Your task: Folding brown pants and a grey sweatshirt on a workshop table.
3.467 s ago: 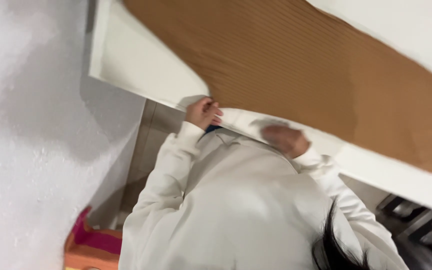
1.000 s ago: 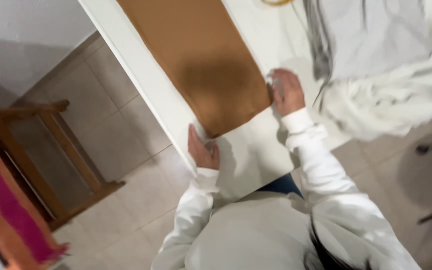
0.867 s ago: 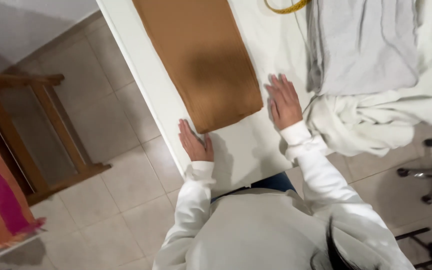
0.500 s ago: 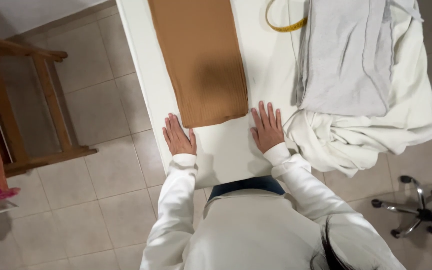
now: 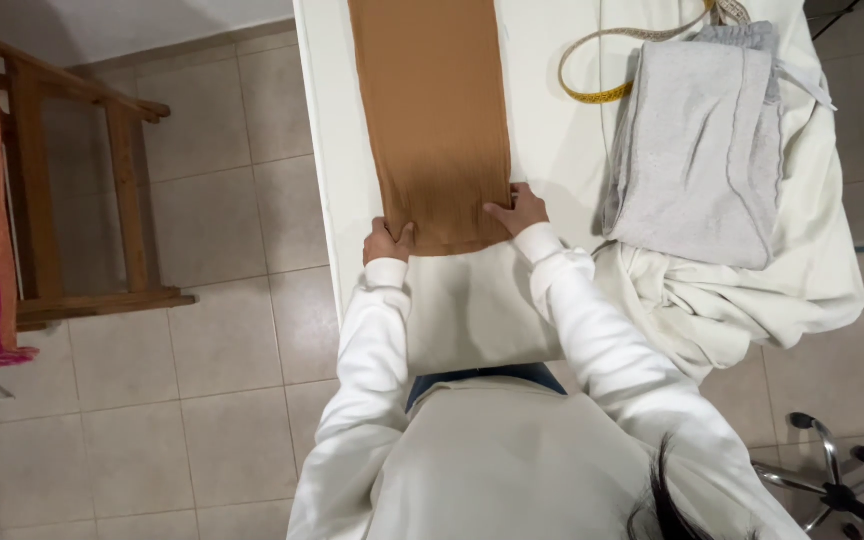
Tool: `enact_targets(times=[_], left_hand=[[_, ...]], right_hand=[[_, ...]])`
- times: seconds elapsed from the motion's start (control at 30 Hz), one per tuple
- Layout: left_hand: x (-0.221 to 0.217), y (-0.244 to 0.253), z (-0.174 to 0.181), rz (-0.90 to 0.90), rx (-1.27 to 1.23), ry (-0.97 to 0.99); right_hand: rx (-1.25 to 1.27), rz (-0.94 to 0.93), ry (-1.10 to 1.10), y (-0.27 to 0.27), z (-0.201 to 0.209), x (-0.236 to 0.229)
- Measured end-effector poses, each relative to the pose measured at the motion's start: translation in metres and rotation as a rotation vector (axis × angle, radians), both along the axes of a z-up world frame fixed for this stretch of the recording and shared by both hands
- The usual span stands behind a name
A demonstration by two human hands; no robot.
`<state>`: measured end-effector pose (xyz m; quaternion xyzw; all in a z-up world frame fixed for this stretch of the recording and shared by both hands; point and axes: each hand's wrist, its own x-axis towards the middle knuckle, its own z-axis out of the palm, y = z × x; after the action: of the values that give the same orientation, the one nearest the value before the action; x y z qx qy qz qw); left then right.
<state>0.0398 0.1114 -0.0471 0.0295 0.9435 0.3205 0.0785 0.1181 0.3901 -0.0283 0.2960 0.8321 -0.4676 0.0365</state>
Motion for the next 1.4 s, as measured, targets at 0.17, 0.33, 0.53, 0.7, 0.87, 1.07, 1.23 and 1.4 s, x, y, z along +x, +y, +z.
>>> enact_targets(times=[0.17, 0.33, 0.53, 0.7, 0.87, 1.07, 1.23, 1.4], left_hand=[[-0.034, -0.006, 0.012, -0.025, 0.676, -0.138], [-0.039, -0.006, 0.159, -0.04, 1.004, -0.178], [-0.017, -0.029, 0.129, -0.073, 1.074, -0.24], [0.008, -0.054, -0.03, 0.033, 0.983, -0.432], [-0.001, -0.026, 0.066, 0.139, 0.644, -0.515], [-0.001, -0.03, 0.085, 0.074, 0.871, -0.417], [0.001, -0.039, 0.08, 0.033, 0.838, -0.473], [0.007, -0.041, 0.028, 0.055, 0.745, -0.609]], right_hand=[[-0.283, -0.103, 0.065, 0.0, 0.056, -0.024], [-0.203, -0.11, 0.521, 0.003, 0.116, -0.026], [-0.424, -0.195, 0.505, -0.031, 0.135, 0.009], [-0.498, -0.311, 0.217, -0.044, 0.049, 0.031], [-0.43, -0.284, 0.083, -0.048, 0.031, 0.031], [-0.503, -0.182, 0.252, -0.035, 0.061, 0.033], [-0.473, -0.191, 0.249, -0.028, 0.095, 0.041], [-0.476, -0.243, 0.136, -0.029, 0.039, 0.05]])
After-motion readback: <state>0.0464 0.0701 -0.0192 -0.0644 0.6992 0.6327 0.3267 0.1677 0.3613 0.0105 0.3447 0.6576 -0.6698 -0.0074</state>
